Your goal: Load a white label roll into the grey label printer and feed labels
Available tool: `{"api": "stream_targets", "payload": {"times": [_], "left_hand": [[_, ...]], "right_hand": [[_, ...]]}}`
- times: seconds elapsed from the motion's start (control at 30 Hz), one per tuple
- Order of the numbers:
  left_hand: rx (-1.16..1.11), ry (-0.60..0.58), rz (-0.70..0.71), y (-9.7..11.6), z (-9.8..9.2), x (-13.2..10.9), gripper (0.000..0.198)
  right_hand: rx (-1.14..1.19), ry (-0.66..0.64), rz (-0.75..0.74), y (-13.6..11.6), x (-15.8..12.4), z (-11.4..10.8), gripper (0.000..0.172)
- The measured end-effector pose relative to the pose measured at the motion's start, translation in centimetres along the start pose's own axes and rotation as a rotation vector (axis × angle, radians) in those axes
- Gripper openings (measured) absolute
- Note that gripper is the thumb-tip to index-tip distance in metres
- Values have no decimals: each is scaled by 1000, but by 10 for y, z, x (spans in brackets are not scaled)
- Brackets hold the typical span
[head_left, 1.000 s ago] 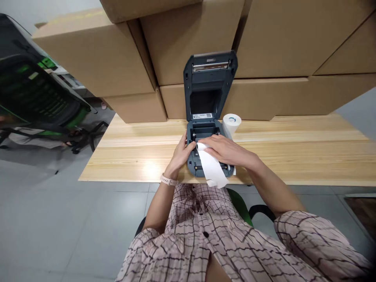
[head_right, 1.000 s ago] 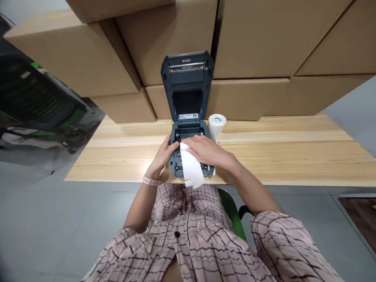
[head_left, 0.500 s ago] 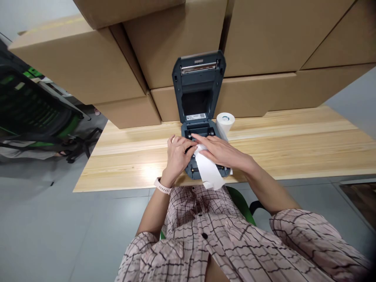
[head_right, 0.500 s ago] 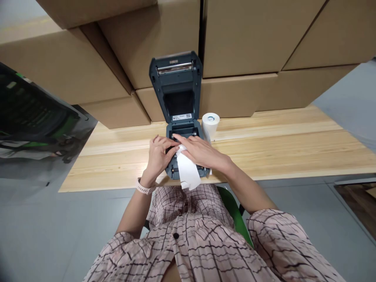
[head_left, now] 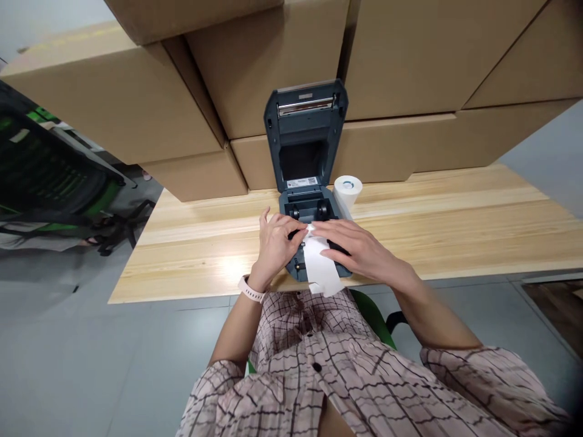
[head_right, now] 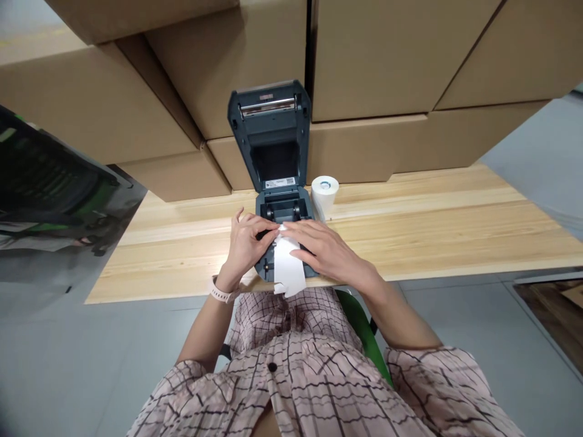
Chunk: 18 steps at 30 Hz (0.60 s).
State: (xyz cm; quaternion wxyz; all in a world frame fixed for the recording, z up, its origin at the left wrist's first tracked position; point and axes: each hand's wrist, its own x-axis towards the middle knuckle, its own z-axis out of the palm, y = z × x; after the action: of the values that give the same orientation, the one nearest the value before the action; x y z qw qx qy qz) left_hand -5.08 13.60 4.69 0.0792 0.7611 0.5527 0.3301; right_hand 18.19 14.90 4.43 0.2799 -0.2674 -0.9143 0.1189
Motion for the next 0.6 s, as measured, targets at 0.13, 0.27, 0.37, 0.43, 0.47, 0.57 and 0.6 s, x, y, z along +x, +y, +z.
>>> {"api": "stream_targets", "payload": {"times": [0.13,0.27,0.37,0.43,0.47,0.57,0.6], "left_hand": [[28,0,-8,3,1,1,6],[75,18,-5,4,4,0,9],[115,33,10,4,6,-1,8],[142,49,13,4,7,-1,9],[150,56,15,4,7,-2,9],[129,59,64,10,7,-12,14],[103,47,98,13,8,-18,18]], "right_hand": [[-20,151,-9,-9,-17,1,18],[34,184,5,-8,-17,2,14],[91,182,20,-7,-14,2,12],[110,176,31,-8,-14,2,13],[116,169,35,-9,-15,2,13],[162,145,34,-8,-15,-4,12],[182,172,42,-4,-11,-9,12]]}}
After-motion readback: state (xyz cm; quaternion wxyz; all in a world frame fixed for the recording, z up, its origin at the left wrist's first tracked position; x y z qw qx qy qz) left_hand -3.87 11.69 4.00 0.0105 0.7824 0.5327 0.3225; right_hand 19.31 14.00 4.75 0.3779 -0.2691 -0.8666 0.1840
